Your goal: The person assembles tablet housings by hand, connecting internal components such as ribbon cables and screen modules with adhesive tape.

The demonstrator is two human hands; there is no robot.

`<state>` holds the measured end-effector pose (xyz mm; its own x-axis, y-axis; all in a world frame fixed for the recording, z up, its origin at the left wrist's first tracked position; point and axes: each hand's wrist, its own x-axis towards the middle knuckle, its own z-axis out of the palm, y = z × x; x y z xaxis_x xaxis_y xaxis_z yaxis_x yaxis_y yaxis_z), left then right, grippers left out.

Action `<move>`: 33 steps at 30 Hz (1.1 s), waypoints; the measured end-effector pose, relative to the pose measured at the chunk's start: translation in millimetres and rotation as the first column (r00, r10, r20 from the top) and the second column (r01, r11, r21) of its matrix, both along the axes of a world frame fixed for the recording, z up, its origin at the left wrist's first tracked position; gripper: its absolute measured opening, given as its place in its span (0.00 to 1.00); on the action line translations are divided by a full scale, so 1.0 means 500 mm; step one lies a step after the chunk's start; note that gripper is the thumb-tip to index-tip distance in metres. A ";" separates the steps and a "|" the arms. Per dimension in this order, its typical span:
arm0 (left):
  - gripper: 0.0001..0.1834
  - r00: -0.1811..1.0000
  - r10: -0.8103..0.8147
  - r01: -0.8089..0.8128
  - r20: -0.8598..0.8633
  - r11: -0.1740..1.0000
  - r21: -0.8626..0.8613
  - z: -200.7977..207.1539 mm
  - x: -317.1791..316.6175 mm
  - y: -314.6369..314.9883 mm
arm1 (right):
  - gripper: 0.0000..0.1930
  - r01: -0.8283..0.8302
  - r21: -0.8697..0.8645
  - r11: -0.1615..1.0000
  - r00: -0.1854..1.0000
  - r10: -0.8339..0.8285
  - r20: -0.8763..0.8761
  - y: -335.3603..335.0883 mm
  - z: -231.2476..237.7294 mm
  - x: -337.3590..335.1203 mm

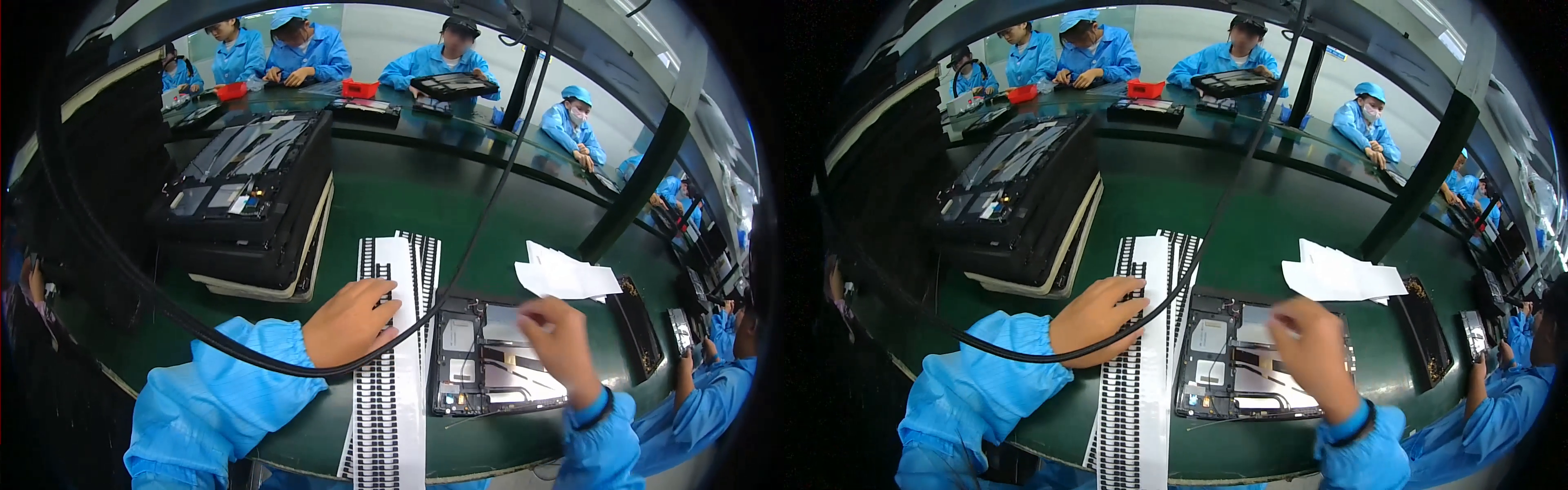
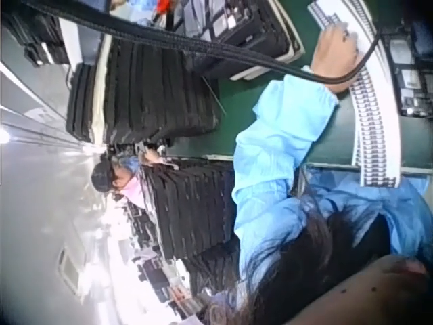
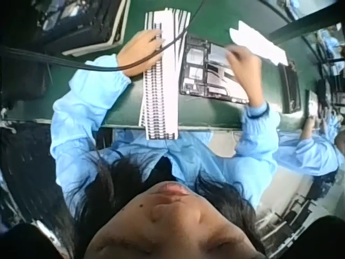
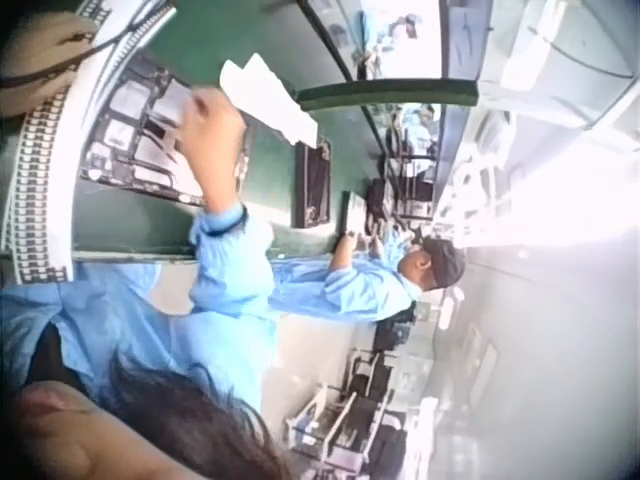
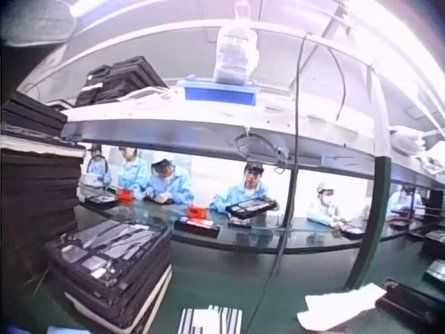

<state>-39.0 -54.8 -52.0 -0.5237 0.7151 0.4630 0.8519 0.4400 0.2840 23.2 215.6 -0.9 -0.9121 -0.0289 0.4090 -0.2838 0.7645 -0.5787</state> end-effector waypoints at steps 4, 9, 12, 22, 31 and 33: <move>0.23 0.997 0.077 -0.078 -0.017 0.997 -0.024 -0.038 -0.008 0.017 | 0.07 -0.050 0.065 0.997 0.990 0.041 0.133 -0.154 -0.036 -0.141; 0.25 0.989 0.060 -0.067 0.133 0.997 0.045 -0.021 -0.003 0.020 | 0.08 -0.021 0.405 0.914 0.994 0.064 -0.094 -0.248 -0.084 -0.213; 0.25 0.980 0.040 -0.051 0.197 0.997 0.053 -0.029 -0.006 0.017 | 0.09 -0.028 0.450 0.892 0.993 0.077 -0.092 -0.262 -0.076 -0.218; 0.25 0.992 0.127 -0.126 0.013 0.992 -0.009 -0.028 -0.005 0.008 | 0.09 -0.080 0.193 0.978 0.985 0.047 0.169 -0.248 -0.089 -0.267; 0.24 0.989 0.110 -0.105 0.101 0.993 -0.055 -0.021 -0.003 0.018 | 0.09 -0.016 0.237 0.971 0.986 -0.023 0.163 -0.258 -0.059 -0.229; 0.24 0.993 0.113 -0.111 0.037 0.992 -0.052 -0.031 0.000 0.012 | 0.09 0.004 0.177 0.984 0.980 -0.039 0.195 -0.263 -0.057 -0.239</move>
